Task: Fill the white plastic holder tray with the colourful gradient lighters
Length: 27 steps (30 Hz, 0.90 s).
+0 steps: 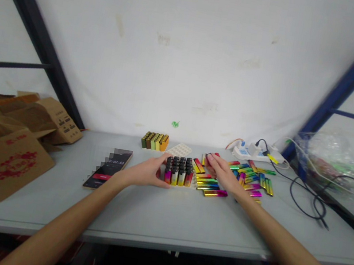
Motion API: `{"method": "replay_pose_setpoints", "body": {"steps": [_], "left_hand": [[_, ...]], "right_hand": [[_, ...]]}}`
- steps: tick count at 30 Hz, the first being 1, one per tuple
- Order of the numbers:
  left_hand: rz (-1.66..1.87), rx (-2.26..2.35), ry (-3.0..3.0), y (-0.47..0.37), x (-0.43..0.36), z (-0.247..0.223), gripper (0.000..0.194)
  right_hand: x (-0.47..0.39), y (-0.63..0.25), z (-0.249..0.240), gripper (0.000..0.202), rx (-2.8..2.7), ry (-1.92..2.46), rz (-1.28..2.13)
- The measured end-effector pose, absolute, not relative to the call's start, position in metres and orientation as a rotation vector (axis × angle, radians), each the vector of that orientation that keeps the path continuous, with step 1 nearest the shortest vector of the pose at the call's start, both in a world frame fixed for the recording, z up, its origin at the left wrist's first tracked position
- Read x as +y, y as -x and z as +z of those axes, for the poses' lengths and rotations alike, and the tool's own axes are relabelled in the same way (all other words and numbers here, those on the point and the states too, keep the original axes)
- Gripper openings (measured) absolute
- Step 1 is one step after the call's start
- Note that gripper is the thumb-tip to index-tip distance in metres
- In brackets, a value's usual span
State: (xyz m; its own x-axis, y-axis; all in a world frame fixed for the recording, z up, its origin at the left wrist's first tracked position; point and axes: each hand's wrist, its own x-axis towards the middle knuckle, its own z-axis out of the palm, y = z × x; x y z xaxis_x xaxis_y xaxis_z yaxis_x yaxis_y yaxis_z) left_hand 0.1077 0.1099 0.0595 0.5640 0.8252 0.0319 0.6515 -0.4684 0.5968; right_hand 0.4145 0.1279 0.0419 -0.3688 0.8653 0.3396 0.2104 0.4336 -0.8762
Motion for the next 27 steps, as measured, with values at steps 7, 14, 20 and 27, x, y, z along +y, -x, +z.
{"method": "replay_pose_setpoints", "body": {"steps": [7,14,20,27], "left_hand": [[0.432,1.189,-2.278,-0.108,0.11,0.06,0.09],[0.439,1.185,-2.281,-0.107,0.11,0.059,0.093],[0.442,1.199,-2.3,-0.106,0.112,0.057,0.093],[0.431,1.196,-2.305,-0.105,0.112,0.057,0.096]], "right_hand": [[0.132,-0.411,0.04,0.061,-1.68,0.933,1.206],[0.129,-0.408,0.051,0.038,-1.388,0.877,1.479],[0.128,-0.412,0.054,0.033,-1.364,0.902,1.498],[0.132,-0.409,0.049,0.046,-1.398,0.844,1.513]]}}
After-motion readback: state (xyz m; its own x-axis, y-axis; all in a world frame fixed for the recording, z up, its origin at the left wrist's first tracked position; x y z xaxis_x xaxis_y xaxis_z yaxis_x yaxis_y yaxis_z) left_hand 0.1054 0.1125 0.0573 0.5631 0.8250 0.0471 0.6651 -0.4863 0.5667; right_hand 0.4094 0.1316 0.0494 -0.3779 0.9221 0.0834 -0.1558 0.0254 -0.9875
